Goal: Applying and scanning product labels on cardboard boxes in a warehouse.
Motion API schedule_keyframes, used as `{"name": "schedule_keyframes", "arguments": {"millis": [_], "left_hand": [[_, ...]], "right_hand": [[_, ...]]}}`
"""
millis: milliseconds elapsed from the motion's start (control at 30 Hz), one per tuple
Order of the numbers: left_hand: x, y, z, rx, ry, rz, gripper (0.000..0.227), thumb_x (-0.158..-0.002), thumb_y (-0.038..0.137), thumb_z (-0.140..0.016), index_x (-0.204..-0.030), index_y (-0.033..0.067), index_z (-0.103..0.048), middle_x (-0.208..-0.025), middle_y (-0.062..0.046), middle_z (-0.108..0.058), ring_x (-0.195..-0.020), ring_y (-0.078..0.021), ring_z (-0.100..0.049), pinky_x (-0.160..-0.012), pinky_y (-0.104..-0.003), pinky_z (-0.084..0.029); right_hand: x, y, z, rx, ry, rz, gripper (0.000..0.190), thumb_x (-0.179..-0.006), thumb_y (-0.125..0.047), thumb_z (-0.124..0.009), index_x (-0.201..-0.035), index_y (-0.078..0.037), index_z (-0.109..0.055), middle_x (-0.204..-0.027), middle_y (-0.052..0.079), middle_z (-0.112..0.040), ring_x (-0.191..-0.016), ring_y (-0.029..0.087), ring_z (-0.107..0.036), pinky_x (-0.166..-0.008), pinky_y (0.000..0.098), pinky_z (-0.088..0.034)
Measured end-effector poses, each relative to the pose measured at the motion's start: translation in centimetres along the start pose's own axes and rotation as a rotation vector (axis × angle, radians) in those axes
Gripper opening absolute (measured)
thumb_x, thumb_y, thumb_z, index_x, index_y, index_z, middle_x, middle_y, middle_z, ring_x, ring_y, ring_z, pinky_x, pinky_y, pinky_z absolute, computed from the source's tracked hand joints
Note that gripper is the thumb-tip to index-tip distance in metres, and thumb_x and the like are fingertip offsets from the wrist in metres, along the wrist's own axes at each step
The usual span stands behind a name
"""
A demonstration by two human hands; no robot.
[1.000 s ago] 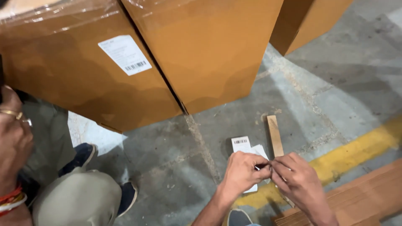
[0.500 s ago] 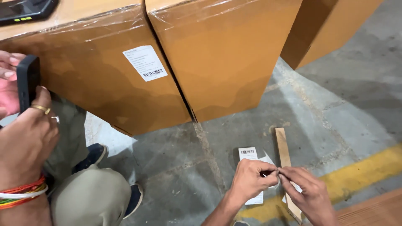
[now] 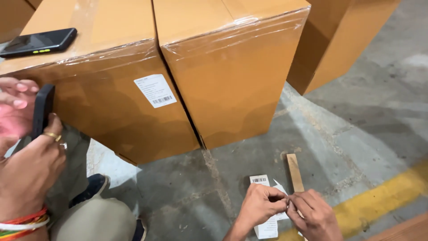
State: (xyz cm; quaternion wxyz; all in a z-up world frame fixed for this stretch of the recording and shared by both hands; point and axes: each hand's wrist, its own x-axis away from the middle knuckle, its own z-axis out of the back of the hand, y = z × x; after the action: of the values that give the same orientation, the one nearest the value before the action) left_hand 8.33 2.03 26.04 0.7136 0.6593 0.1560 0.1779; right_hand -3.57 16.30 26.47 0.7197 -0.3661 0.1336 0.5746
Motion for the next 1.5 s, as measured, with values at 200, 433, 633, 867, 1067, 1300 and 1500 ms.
{"name": "schedule_keyframes", "arguments": {"millis": [200,433,633,867,1067,1300,1500], "left_hand": [[-0.2,-2.0,0.2,0.048,0.002,-0.001,0.016,-0.085,0.013,-0.076,-0.094,-0.0006,-0.078,-0.072,-0.005,-0.072,-0.067,-0.0035,-0.064,-0.063,-0.023,-0.053],[-1.4,-5.8,-1.2,0.157,0.0,0.012,0.015,-0.086,0.011,-0.078,-0.097,0.001,-0.079,-0.079,0.0,-0.074,-0.073,-0.0009,-0.063,-0.066,-0.021,-0.054],[-2.4,-5.6,-1.6,0.347,-0.011,0.016,0.012,-0.091,0.006,-0.074,-0.099,-0.0023,-0.078,-0.084,0.001,-0.073,-0.076,-0.0014,-0.061,-0.067,-0.02,-0.052],[-3.1,-4.7,-1.7,0.219,0.025,-0.043,0.013,-0.09,0.009,-0.075,-0.097,-0.0017,-0.078,-0.08,0.0,-0.073,-0.072,-0.0006,-0.062,-0.064,-0.02,-0.053],[-3.2,-4.1,-0.8,0.044,0.014,-0.016,0.014,-0.088,0.012,-0.077,-0.094,-0.0001,-0.079,-0.068,0.0,-0.071,-0.063,0.0001,-0.059,-0.056,-0.021,-0.05],[-3.5,-5.3,-0.7,0.141,0.016,0.007,0.014,-0.087,0.011,-0.077,-0.095,0.0,-0.079,-0.073,0.001,-0.074,-0.068,0.0007,-0.061,-0.059,-0.02,-0.052],[-3.6,-5.5,-0.6,0.077,0.009,-0.018,0.013,-0.085,0.011,-0.076,-0.093,0.0009,-0.079,-0.073,-0.003,-0.074,-0.066,-0.0018,-0.063,-0.059,-0.021,-0.053]], "right_hand": [[-0.6,-1.2,-0.2,0.018,0.049,-0.012,0.02,-0.068,-0.002,-0.077,-0.087,-0.003,-0.07,-0.083,0.009,-0.07,-0.073,0.028,-0.065,-0.066,0.0391,-0.053],[1.2,1.1,-1.6,-0.138,-0.039,-0.325,0.013,-0.082,-0.001,-0.077,-0.092,-0.001,-0.07,-0.087,0.009,-0.069,-0.076,0.022,-0.066,-0.068,0.0324,-0.052],[1.5,3.3,-1.4,-0.4,-0.051,-0.442,0.014,-0.087,0.004,-0.072,-0.1,0.001,-0.072,-0.093,0.009,-0.073,-0.084,0.017,-0.068,-0.076,0.0281,-0.054],[0.5,3.5,-0.4,-0.356,-0.097,-0.304,0.023,-0.085,0.005,-0.076,-0.108,0.001,-0.074,-0.103,0.01,-0.075,-0.094,0.02,-0.071,-0.082,0.0294,-0.056],[-0.7,3.1,0.2,-0.229,-0.175,-0.177,0.025,-0.082,0.004,-0.077,-0.106,0.0,-0.075,-0.103,0.01,-0.074,-0.094,0.022,-0.07,-0.08,0.0317,-0.056],[-0.9,3.5,-0.5,-0.18,-0.211,-0.126,0.027,-0.079,0.005,-0.078,-0.105,0.0,-0.075,-0.101,0.01,-0.074,-0.088,0.023,-0.068,-0.076,0.0329,-0.055],[-0.3,4.0,-1.0,-0.174,-0.215,-0.128,0.025,-0.08,0.004,-0.077,-0.104,0.0,-0.074,-0.101,0.01,-0.073,-0.087,0.024,-0.068,-0.075,0.0331,-0.055]]}}
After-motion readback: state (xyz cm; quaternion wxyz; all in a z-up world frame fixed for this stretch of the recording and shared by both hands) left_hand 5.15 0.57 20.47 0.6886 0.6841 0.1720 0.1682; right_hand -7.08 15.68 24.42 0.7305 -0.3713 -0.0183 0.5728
